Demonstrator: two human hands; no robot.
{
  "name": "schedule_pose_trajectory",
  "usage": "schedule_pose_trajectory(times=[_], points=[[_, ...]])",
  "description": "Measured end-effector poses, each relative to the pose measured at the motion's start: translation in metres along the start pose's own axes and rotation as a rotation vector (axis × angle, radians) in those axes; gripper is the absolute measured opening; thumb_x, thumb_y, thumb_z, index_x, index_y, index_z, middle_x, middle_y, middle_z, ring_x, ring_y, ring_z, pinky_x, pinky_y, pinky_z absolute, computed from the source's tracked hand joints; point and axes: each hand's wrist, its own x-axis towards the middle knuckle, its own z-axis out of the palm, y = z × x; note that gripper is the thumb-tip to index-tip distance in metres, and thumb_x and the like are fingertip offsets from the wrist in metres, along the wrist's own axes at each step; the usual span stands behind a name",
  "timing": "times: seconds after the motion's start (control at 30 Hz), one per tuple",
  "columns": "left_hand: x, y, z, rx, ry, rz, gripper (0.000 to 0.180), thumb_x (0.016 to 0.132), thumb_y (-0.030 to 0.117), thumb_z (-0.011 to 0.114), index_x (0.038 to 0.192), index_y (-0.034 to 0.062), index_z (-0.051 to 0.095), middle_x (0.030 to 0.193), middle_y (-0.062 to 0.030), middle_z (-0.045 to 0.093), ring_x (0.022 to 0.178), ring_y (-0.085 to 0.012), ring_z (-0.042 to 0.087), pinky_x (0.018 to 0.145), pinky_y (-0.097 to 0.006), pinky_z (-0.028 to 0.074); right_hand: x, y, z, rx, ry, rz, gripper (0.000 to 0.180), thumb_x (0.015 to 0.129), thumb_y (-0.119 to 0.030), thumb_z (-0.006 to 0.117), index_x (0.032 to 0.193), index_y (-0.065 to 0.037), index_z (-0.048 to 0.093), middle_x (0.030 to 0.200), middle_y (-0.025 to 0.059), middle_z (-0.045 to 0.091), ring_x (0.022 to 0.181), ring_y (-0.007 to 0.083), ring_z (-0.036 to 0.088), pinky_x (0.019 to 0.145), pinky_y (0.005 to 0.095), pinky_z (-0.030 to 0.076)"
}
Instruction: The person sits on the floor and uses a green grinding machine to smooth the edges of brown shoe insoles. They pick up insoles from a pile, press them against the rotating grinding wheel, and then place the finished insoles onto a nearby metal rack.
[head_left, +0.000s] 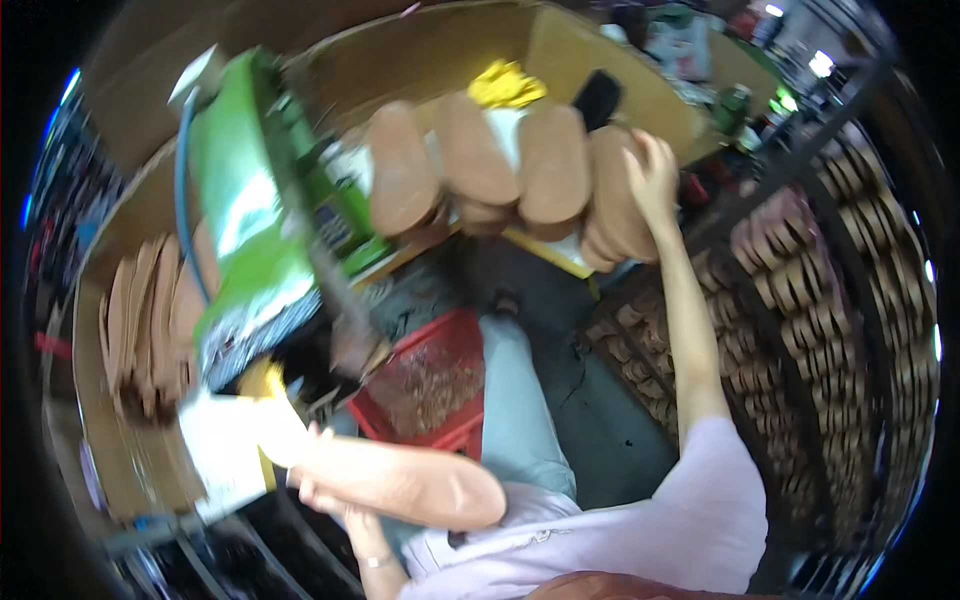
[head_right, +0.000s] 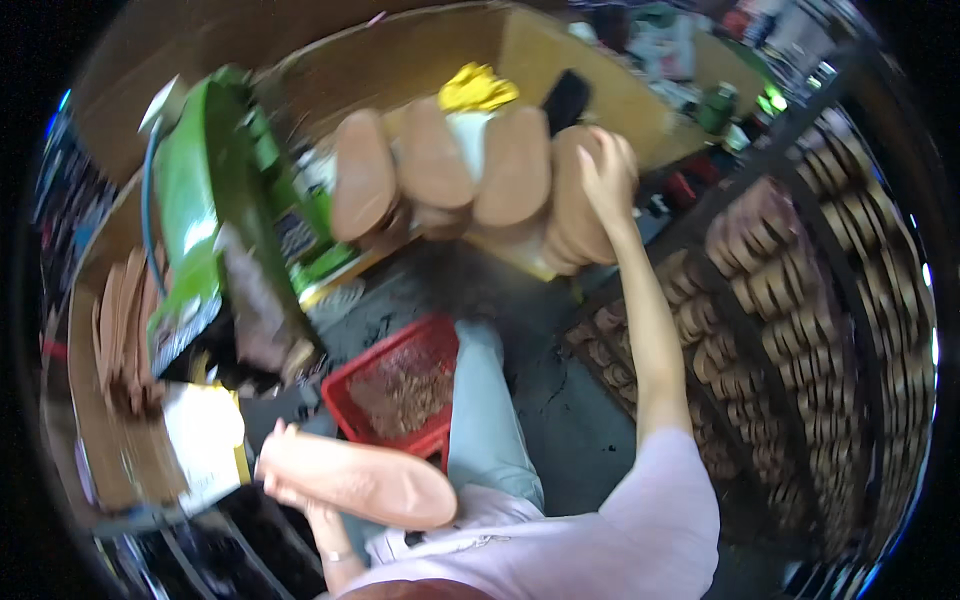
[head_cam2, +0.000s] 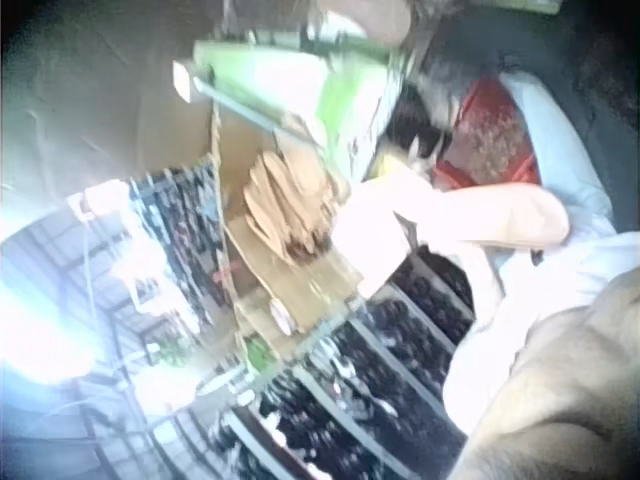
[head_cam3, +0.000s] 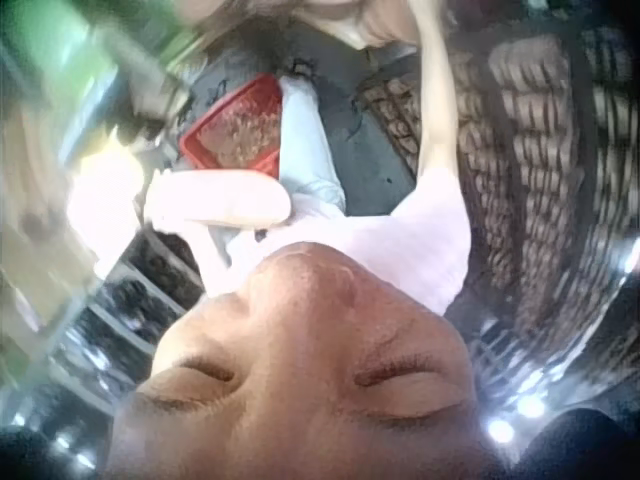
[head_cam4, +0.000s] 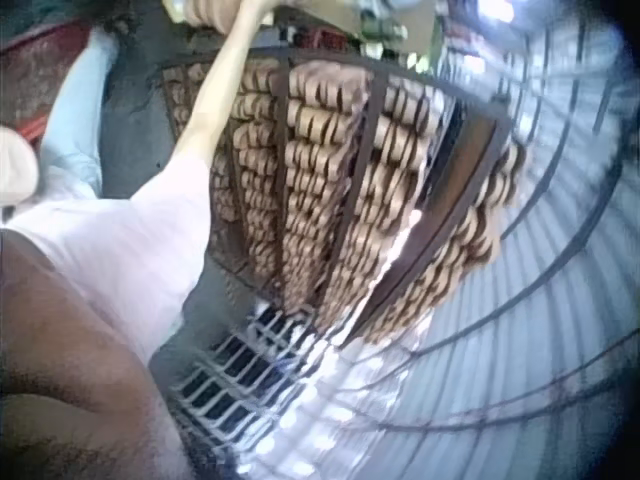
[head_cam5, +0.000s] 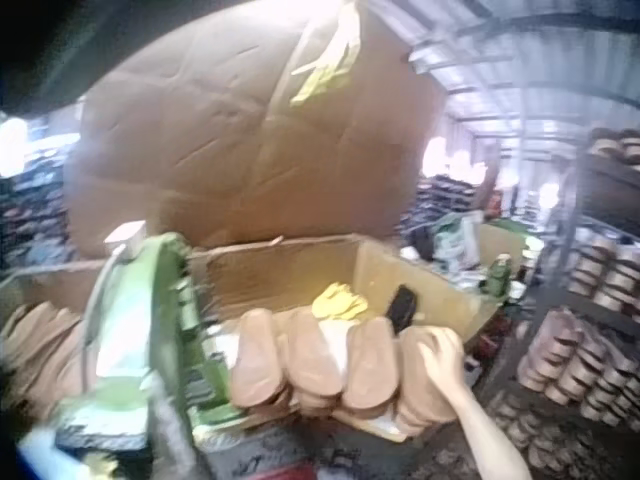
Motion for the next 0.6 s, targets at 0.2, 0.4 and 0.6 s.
schedule_pose_trajectory(times=[0.2, 0.4, 0.6], points=[[0.035, -0.071, 0.026, -0.015, 0.032, -0.074, 0.085, 0.076, 0.039, 0.064, 0.140, -0.0044, 0.029, 0.139, -0.0208, 0.044, 0.111, -0.0366, 0.056, 0.094, -0.041, 0.049, -0.238, -0.221, -0.079, 1.224, -1.294, 0.633, 0.079, 0.069, -0.018, 0.084, 0.133, 0.005, 0.044, 0.124, 0.0153, 0.057, 0.112, 0.0207, 0.055, 0.097, 0.0360, 0.043], [0.016, -0.057, 0.061, 0.296, -0.210, -0.395, 0.072, 0.074, 0.024, 0.074, 0.132, -0.0026, 0.042, 0.123, -0.0157, 0.056, 0.109, -0.0216, 0.057, 0.094, -0.035, 0.046, -0.319, -0.270, -0.096, 1.359, -1.204, 1.138, 0.044, 0.075, -0.004, 0.076, 0.114, 0.006, 0.059, 0.108, 0.0106, 0.065, 0.097, 0.0179, 0.062, 0.087, 0.0300, 0.049], [0.025, -0.068, 0.125, 1.209, -0.258, -0.146, 0.029, 0.082, 0.019, 0.072, 0.099, -0.0023, 0.063, 0.091, -0.0067, 0.066, 0.083, -0.0113, 0.059, 0.074, -0.028, 0.048, -0.331, -0.287, -0.090, 1.399, -1.050, 1.176, 0.054, 0.076, -0.001, 0.075, 0.124, 0.002, 0.051, 0.117, 0.0108, 0.059, 0.106, 0.0189, 0.057, 0.091, 0.0315, 0.047]])
